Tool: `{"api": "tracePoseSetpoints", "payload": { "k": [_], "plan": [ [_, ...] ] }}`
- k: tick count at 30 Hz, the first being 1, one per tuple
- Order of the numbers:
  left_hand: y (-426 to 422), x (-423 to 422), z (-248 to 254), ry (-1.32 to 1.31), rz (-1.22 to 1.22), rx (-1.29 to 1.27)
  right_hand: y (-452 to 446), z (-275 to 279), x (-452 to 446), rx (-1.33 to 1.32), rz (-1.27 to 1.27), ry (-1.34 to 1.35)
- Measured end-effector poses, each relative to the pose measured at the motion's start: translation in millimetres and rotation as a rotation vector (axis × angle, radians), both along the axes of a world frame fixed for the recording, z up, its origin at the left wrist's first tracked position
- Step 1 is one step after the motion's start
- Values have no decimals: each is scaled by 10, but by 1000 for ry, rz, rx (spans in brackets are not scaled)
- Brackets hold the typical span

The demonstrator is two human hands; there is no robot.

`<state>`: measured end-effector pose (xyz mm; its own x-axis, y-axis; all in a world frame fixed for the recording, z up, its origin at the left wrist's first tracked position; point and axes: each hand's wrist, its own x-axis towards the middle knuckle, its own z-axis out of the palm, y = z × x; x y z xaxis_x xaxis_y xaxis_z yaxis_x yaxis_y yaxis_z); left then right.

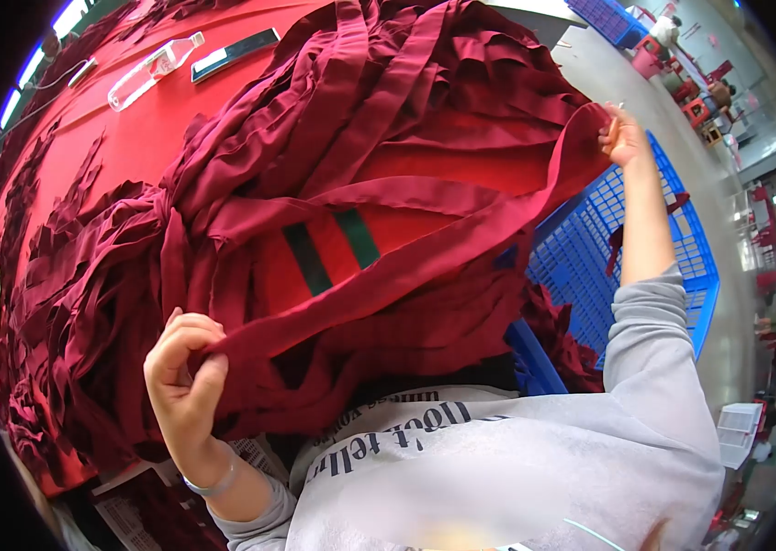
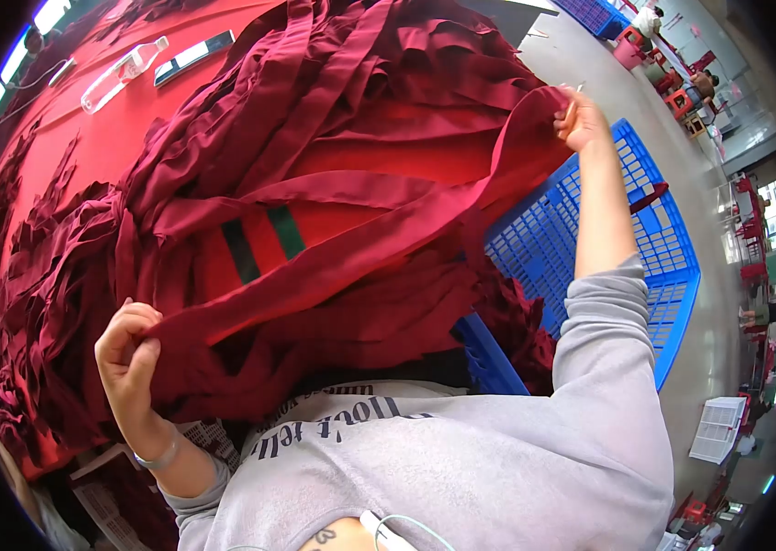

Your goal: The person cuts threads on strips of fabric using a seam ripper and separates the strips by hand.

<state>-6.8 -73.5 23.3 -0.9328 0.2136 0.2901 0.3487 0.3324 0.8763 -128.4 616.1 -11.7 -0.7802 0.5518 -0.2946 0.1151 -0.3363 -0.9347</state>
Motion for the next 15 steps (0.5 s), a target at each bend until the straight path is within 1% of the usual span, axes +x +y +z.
{"api": "tracePoseSetpoints", "payload": {
  "k": [2, 4, 5, 6, 8, 9, 12, 13, 15],
  "plan": [
    [86, 36, 52, -10, 43, -238, 285, -327, -185, 374, -68, -128],
    [157, 50, 22, 53, 93, -323, 286, -583, -329, 919, -332, -146],
    [170, 61, 10, 63, 108, -343, -181, -379, -219, 1373, -491, -363],
    [181, 64, 1, 73, 123, -364, -472, -219, -169, 1340, -435, -509],
    [197, 59, -9, 93, 144, -390, -742, -55, -104, 1374, -272, -625],
    [205, 59, -11, 90, 154, -398, -706, -106, -134, 1470, -254, -609],
    [234, 59, 20, 89, 181, -437, -483, -80, -123, 1332, -59, -612],
    [248, 61, 31, 90, 189, -451, -365, -182, -139, 1401, -127, -530],
    [262, 74, 19, 103, 220, -502, -204, -203, -145, 1261, -96, -486]
  ]
}}
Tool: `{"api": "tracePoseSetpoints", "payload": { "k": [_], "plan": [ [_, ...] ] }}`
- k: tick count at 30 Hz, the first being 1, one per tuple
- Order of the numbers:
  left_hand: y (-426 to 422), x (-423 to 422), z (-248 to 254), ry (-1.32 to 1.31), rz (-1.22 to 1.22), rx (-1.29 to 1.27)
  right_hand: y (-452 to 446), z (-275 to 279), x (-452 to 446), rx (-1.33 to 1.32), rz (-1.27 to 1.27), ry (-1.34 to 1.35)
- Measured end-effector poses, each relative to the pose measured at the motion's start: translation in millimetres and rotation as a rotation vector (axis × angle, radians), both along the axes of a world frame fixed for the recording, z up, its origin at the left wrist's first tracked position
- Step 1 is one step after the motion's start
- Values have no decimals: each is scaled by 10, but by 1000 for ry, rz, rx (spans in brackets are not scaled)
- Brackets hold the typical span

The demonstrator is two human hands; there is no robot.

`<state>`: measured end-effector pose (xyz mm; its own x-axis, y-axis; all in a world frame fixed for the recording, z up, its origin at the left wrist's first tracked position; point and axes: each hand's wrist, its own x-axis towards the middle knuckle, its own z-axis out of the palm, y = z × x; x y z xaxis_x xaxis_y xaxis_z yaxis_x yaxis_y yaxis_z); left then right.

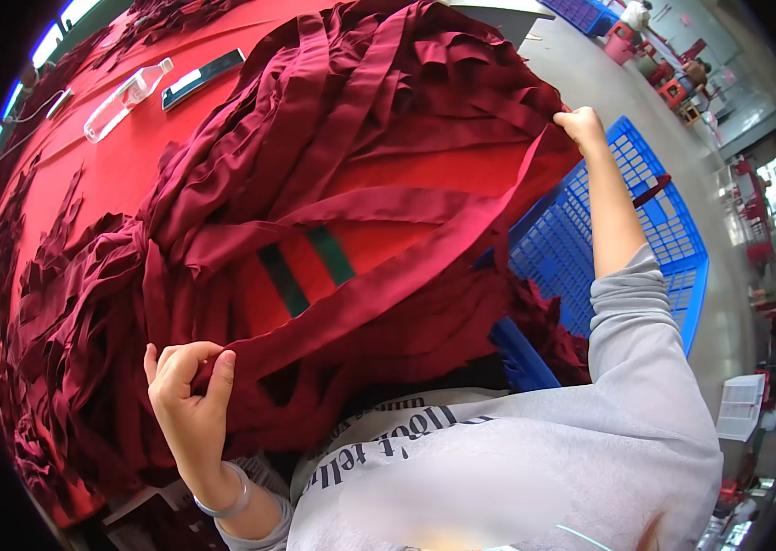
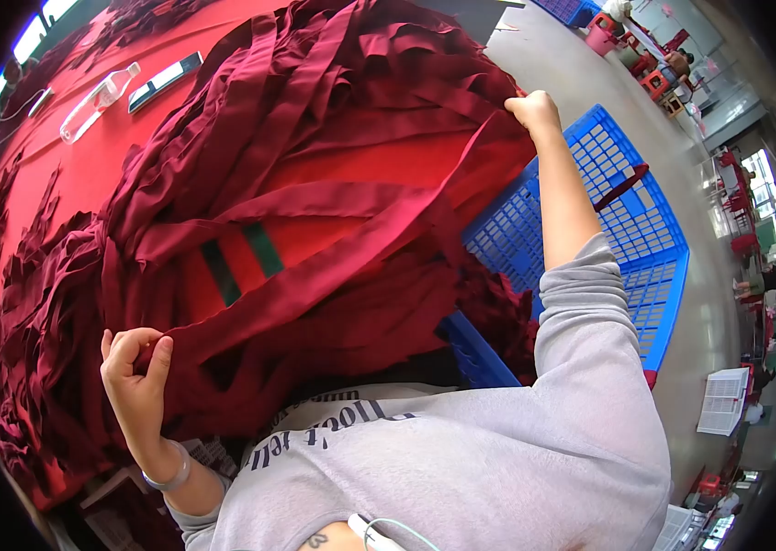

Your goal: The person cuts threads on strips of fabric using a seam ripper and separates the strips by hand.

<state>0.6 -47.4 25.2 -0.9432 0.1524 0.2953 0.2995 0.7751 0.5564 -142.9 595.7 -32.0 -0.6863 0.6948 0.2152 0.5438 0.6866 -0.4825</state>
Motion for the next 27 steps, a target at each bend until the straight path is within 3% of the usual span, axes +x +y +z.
{"api": "tracePoseSetpoints", "payload": {
  "k": [1, 3, 5, 8, 11, 15, 20, 23, 24, 27],
  "plan": [
    [6, 5, -7, 8, 15, -25, 17, 30, 14, -72, 10, 19],
    [31, 16, -25, 28, 57, -95, -78, 133, 98, -440, -28, 454],
    [89, 37, -49, 64, 94, -167, -150, 378, 224, -683, -150, 659],
    [242, 77, -112, 156, 115, -287, 194, 277, 317, -1081, 50, 860],
    [390, 88, -157, 112, 101, -338, 326, 58, 335, -1033, -138, 745],
    [394, 53, -234, 148, 136, -353, 299, -3, 419, -948, -163, 574],
    [327, 46, -243, 156, 171, -330, 431, -131, 410, -708, -124, 739],
    [354, 75, -233, 83, 164, -384, 571, -451, 322, -373, -149, 630],
    [357, 78, -238, 65, 168, -405, 665, -536, 356, -160, -119, 374],
    [356, 88, -253, 43, 185, -453, 683, -537, 388, 213, -254, 164]
  ]
}}
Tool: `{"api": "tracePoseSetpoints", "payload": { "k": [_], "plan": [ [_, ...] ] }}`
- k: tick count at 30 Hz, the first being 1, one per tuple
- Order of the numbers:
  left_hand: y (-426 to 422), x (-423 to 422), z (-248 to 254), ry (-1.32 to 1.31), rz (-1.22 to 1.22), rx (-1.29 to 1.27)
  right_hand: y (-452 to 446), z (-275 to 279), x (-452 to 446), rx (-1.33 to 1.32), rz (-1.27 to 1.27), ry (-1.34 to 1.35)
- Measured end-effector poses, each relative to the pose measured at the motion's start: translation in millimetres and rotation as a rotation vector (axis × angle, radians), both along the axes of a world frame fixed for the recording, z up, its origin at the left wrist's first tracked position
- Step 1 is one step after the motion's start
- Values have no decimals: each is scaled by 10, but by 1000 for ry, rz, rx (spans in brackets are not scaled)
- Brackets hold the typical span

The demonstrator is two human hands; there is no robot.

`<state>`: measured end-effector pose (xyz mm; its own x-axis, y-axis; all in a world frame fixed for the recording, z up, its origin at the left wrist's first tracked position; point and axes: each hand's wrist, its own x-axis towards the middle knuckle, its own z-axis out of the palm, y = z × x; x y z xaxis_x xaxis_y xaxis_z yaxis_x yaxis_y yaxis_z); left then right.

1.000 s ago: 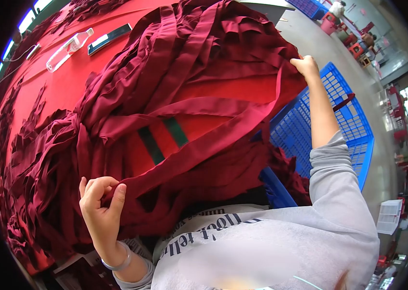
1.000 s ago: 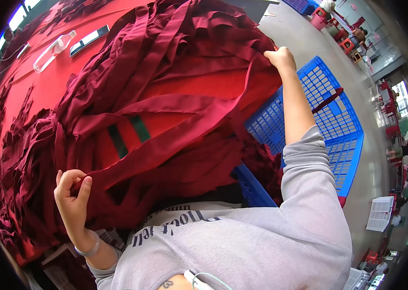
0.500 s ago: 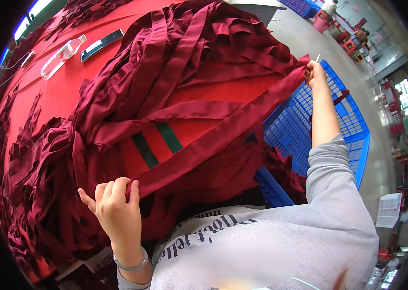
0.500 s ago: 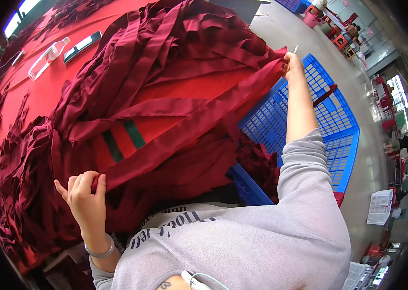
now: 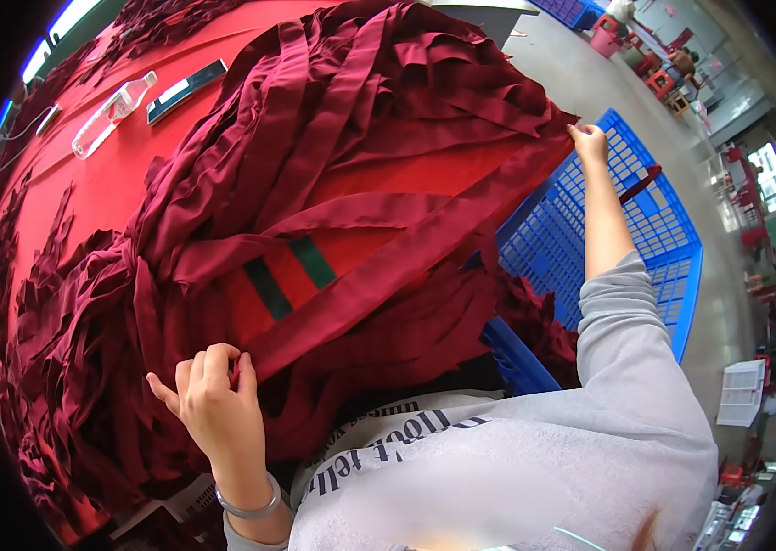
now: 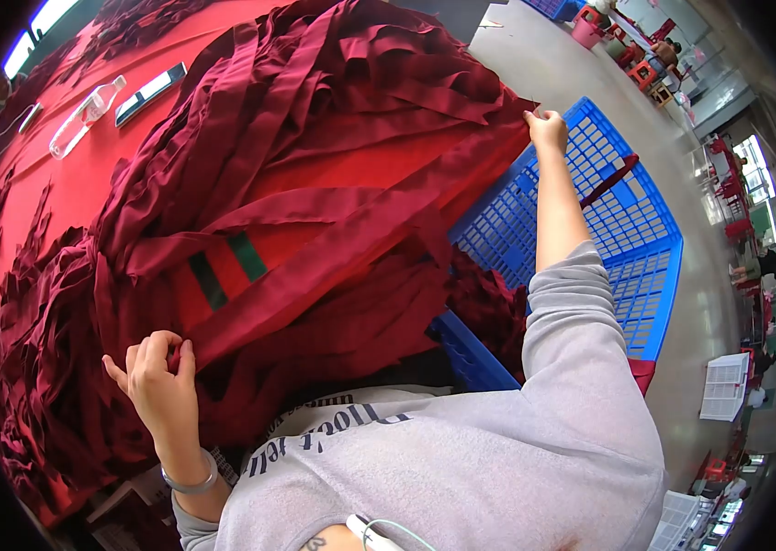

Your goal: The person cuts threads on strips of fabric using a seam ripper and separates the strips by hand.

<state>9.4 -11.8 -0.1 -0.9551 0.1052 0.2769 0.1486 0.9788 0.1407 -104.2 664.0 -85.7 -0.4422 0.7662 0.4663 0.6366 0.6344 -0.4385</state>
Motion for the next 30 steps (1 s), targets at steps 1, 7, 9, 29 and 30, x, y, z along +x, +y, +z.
{"api": "tracePoseSetpoints", "payload": {
  "k": [1, 7, 9, 29, 30],
  "plan": [
    [2, 11, 12, 14, 2, -9, -50, 69, 9, -14, -19, 39],
    [307, 261, 36, 291, -288, 30, -1562, 1037, 144, -481, 339, 282],
    [424, 296, 6, 168, -414, 124, -2303, 1218, 286, -430, 638, 163],
    [453, 96, -428, 154, -415, 151, -4425, 833, 1381, 13, 1383, -253],
    [448, 96, -422, 148, -420, 148, -4438, 817, 1361, 10, 1358, -226]
  ]
}}
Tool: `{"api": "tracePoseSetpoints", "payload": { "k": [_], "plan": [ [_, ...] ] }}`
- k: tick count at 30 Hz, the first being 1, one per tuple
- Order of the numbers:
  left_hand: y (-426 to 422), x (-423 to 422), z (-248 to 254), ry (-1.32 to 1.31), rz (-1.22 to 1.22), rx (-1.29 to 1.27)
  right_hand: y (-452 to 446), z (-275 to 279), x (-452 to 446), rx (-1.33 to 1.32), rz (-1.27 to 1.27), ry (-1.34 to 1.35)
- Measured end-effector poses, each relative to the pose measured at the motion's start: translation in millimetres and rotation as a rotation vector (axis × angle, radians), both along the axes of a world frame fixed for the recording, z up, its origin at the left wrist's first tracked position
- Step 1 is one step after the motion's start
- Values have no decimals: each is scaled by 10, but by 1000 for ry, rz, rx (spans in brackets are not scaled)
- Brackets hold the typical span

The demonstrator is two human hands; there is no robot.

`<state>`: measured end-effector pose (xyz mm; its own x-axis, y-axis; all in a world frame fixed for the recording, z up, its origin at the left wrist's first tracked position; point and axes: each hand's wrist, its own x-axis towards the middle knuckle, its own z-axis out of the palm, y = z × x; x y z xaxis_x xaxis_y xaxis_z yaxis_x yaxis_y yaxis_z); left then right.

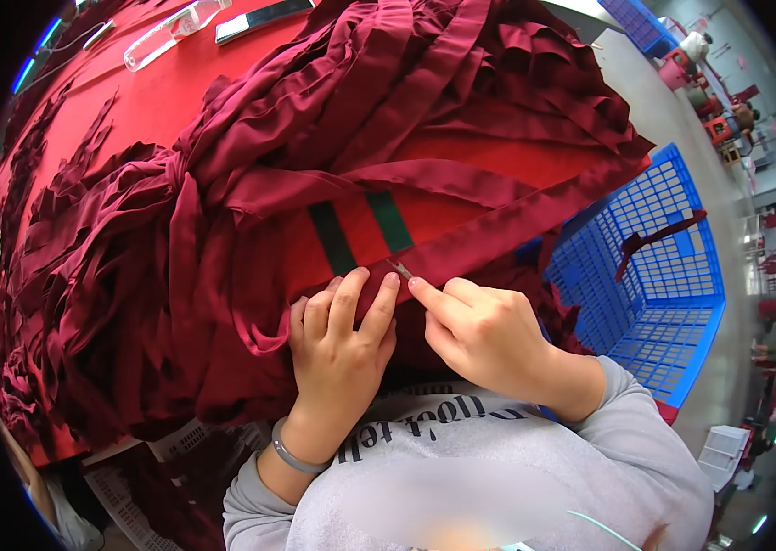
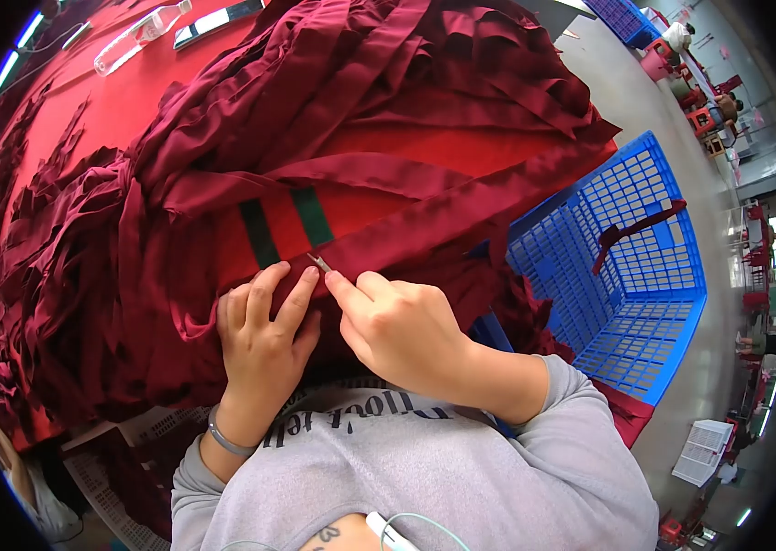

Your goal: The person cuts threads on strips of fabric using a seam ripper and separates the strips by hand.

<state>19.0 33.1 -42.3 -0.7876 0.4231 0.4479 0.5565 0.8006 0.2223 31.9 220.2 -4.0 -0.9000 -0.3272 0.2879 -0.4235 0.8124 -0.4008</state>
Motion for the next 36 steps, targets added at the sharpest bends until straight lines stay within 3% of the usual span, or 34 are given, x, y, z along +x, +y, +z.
{"api": "tracePoseSetpoints", "payload": {
  "k": [6, 17, 36],
  "plan": [
    [-6, 9, 24, -15, 8, -4, 17, 36, -57, -128, -37, 6],
    [-13, -3, 13, -21, -4, -17, 17, -29, -5, -40, 34, -59],
    [-36, 17, 24, -59, -20, -10, -8, -4, -68, -130, 1, -38]
  ]
}}
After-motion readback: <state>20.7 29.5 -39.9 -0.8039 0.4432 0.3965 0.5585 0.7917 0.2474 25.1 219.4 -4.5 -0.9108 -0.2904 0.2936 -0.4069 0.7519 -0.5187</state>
